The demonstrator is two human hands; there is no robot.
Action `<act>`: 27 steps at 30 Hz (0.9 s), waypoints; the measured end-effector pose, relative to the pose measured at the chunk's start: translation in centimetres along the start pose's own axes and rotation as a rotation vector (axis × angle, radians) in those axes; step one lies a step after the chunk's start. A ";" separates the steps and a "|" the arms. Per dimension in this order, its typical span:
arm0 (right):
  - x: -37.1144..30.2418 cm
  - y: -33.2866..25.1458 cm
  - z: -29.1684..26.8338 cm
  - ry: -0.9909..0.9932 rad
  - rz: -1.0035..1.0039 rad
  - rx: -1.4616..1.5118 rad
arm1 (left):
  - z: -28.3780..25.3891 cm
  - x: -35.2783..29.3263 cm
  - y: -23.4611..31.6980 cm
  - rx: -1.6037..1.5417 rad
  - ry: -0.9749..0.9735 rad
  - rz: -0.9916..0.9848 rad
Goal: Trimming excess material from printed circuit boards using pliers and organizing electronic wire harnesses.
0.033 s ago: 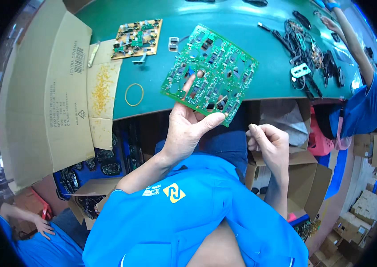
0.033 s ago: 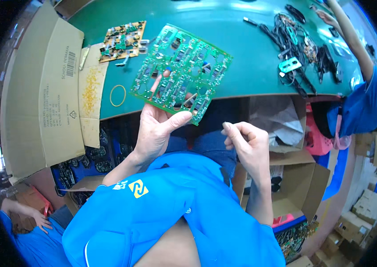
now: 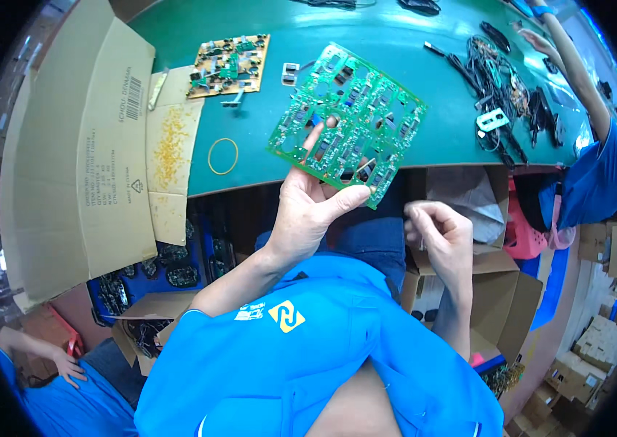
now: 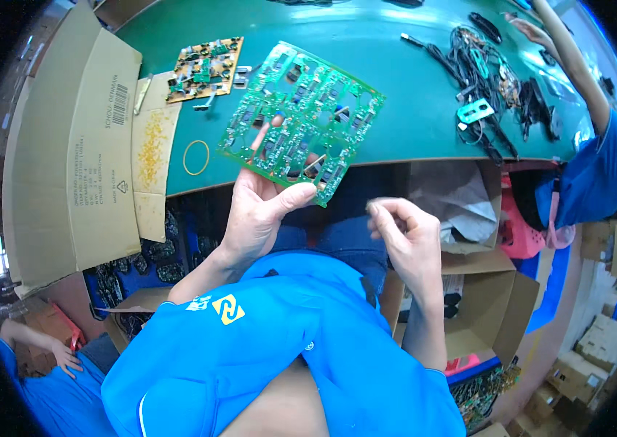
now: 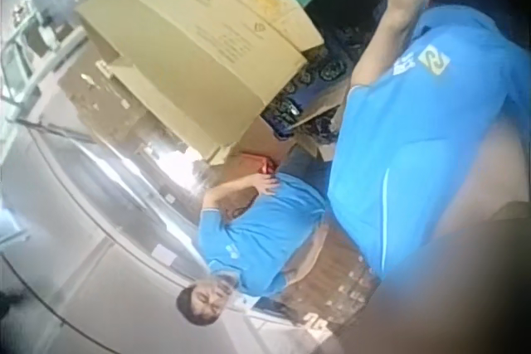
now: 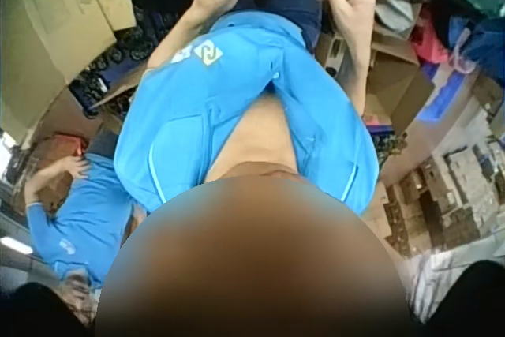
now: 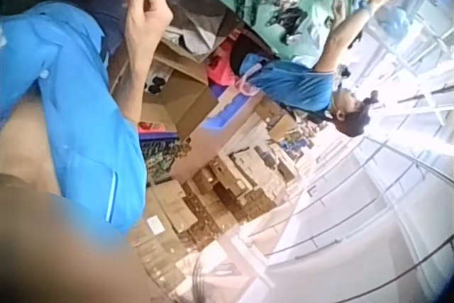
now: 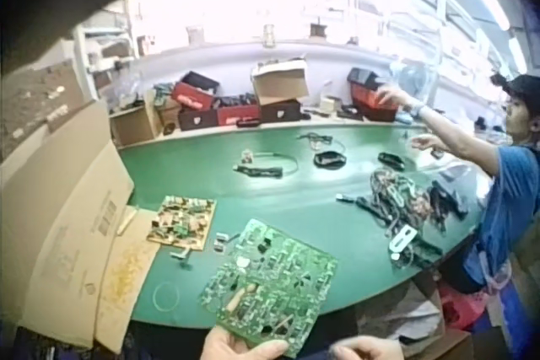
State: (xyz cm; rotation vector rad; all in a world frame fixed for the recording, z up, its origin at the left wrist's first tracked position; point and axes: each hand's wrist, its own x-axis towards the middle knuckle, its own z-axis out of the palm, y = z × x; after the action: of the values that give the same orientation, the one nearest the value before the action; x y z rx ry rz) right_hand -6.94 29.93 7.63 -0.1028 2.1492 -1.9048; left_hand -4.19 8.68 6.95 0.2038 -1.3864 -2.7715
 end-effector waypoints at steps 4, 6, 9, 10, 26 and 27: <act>0.5 -1.0 -0.3 -0.014 -0.039 0.015 | 0.2 0.1 0.8 -0.018 -0.018 -0.040; 0.6 -1.3 -0.6 -0.029 -0.045 0.069 | 0.1 0.0 0.9 -0.030 -0.021 -0.075; 0.7 -1.4 -0.8 -0.022 -0.039 -0.002 | 0.3 0.2 0.7 -0.023 -0.039 -0.039; 0.8 -1.3 -0.9 -0.015 -0.033 -0.040 | 0.4 0.3 0.5 -0.021 -0.050 -0.026; 7.1 -4.8 0.5 -0.257 -0.009 0.981 | -2.4 8.4 1.4 1.405 -0.255 1.136; 7.6 -4.7 0.2 -0.206 0.020 1.006 | -2.2 9.2 1.7 1.507 -0.247 1.222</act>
State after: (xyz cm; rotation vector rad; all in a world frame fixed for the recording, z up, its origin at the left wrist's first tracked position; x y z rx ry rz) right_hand -14.74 27.35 11.09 -0.0678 0.8792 -2.5659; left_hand -13.02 5.10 6.10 -0.7053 -2.1806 -0.5373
